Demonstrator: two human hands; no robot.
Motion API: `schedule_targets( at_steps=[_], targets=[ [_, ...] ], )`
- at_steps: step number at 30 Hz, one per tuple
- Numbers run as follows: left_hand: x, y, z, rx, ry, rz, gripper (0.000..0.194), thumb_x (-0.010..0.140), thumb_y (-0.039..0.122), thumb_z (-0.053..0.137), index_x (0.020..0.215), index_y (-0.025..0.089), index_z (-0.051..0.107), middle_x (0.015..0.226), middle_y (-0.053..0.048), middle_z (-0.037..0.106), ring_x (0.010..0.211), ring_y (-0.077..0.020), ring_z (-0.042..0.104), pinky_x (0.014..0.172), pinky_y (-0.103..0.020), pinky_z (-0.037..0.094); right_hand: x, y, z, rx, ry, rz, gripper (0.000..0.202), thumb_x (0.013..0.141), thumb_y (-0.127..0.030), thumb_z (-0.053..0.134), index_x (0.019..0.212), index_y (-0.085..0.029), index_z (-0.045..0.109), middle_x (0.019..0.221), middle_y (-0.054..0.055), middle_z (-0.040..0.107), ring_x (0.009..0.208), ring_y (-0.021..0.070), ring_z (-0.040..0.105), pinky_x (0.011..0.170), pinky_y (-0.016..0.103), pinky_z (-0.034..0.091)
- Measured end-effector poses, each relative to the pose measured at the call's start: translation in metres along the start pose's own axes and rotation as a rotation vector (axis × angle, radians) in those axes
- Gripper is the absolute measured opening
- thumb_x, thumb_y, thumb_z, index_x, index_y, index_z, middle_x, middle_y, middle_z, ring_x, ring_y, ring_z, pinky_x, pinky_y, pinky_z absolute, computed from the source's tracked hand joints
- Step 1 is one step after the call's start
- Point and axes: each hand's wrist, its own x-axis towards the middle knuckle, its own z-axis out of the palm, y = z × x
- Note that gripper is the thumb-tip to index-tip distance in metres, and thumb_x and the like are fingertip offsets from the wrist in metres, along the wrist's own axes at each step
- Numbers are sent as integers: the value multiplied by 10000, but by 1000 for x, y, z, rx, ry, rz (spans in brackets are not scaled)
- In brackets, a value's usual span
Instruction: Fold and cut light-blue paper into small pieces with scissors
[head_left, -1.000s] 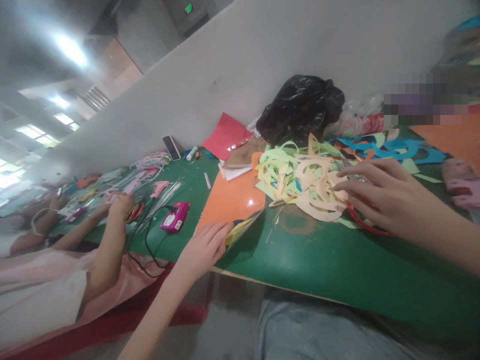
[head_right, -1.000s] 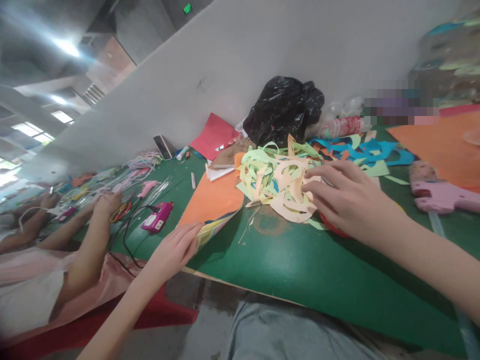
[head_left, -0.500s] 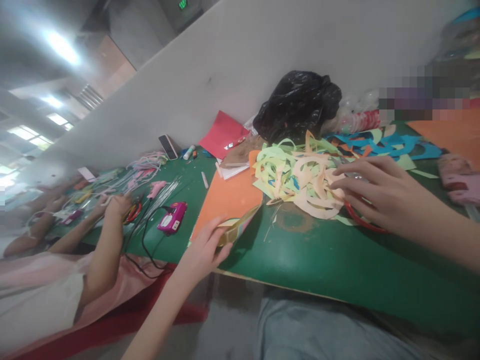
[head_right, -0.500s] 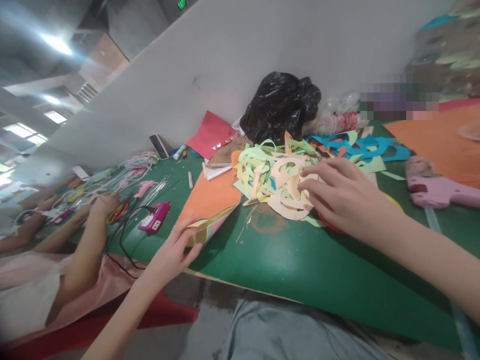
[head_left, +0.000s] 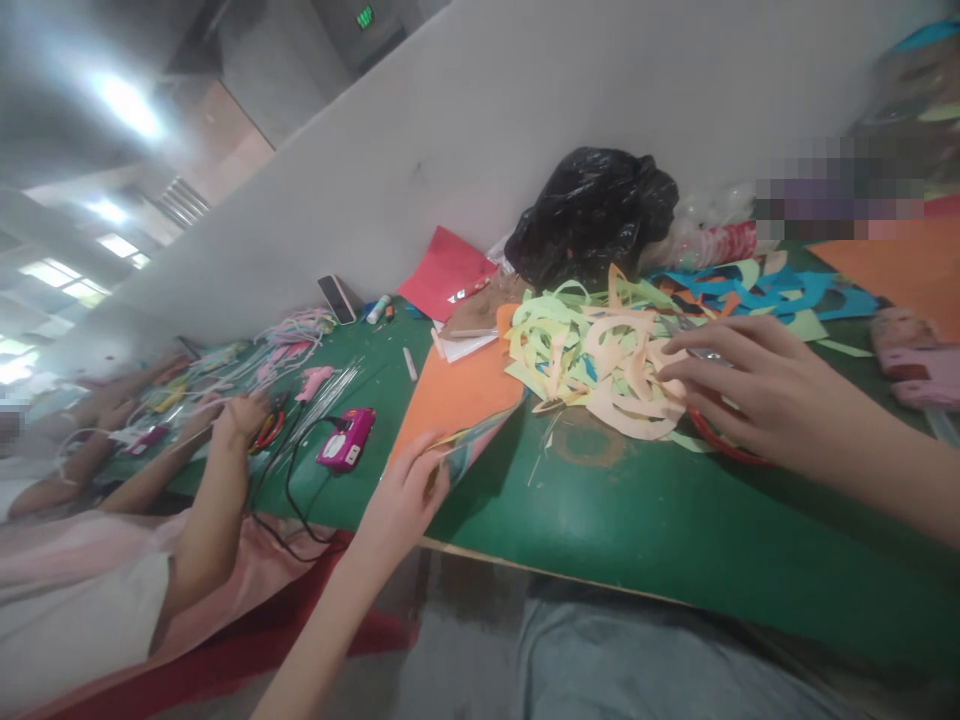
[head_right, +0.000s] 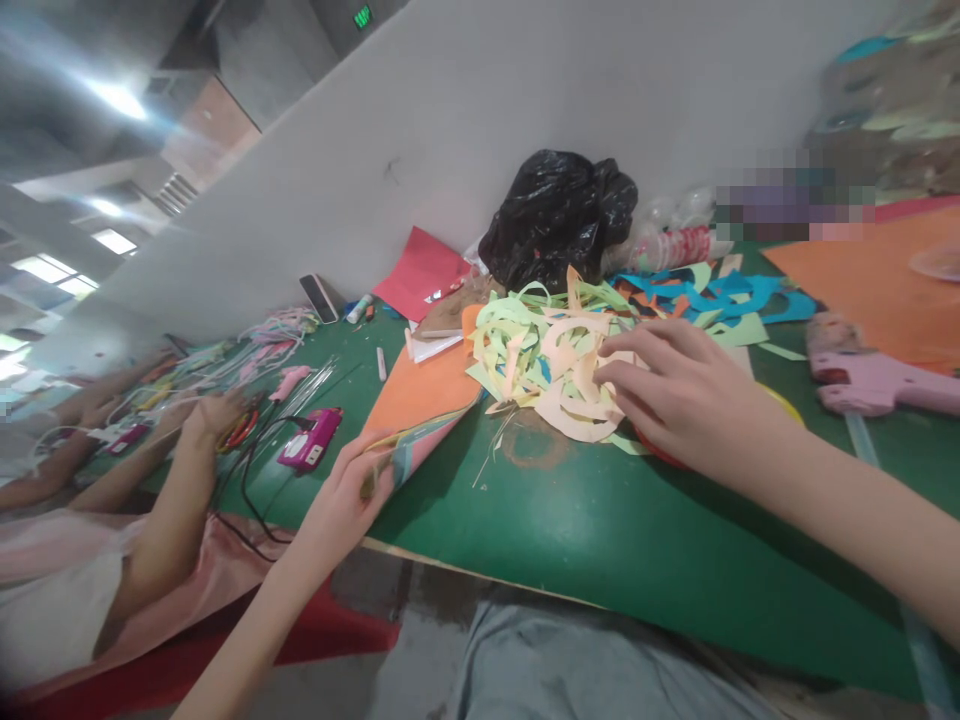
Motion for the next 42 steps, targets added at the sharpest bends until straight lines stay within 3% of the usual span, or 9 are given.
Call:
schedule_targets(
  at_steps=[5,9,14,25,28,36,40,42],
  targets=[
    [-3,-2,2,65,-39,48,147,926,85,501,943,188,604,1210,-129,645,1081,-190,675,924,-309,572,1,-1,-2,1,9,4,155,969,-216,508,929,-204,658,1126,112,668,1049,295,563,941,472,464],
    [-1,1,-1,40,-105,52,141,935,117,509,1016,176,609,1224,-152,635,1123,-213,662,955,-337,560,3,-2,-3,2,15,-1,155,971,-215,506,947,-202,658,1121,120,670,1054,297,572,941,476,463],
    [0,1,-5,48,-164,65,193,937,278,585,1101,177,593,1259,-165,627,1133,-265,645,954,-416,556,3,-2,-3,2,13,-3,164,974,-201,496,930,-198,654,1125,123,670,1055,300,571,942,489,463],
    [0,-2,-7,-67,-240,-70,141,977,228,507,971,201,645,1262,-109,624,1155,-186,632,993,-321,527,2,-2,-2,3,-4,-8,166,975,-210,496,933,-207,657,1131,118,669,1065,290,579,949,482,459],
    [2,0,-7,-92,-220,-76,137,972,205,511,985,206,647,1227,-100,640,1133,-172,642,977,-303,531,2,-1,-2,5,-2,-9,160,974,-212,501,940,-205,658,1130,110,671,1061,292,577,941,481,466],
    [10,14,0,74,-21,-49,80,901,148,579,906,205,636,1033,-86,704,1011,-200,661,910,-348,545,3,1,0,48,33,13,178,992,-229,466,943,-232,637,1095,100,673,1041,275,599,921,466,467],
    [14,18,-2,114,-52,-48,81,906,156,566,883,200,630,1066,-103,700,1016,-217,654,913,-374,532,21,-9,2,91,46,-9,180,995,-243,472,1047,-197,638,1098,106,679,1043,275,590,929,458,465],
    [15,18,-3,118,-75,-65,81,911,158,558,894,196,627,1090,-113,688,1024,-228,645,917,-389,528,41,-21,6,100,-20,-81,193,966,-249,533,1111,-189,646,1151,99,681,1117,286,565,972,450,453]
  ],
)
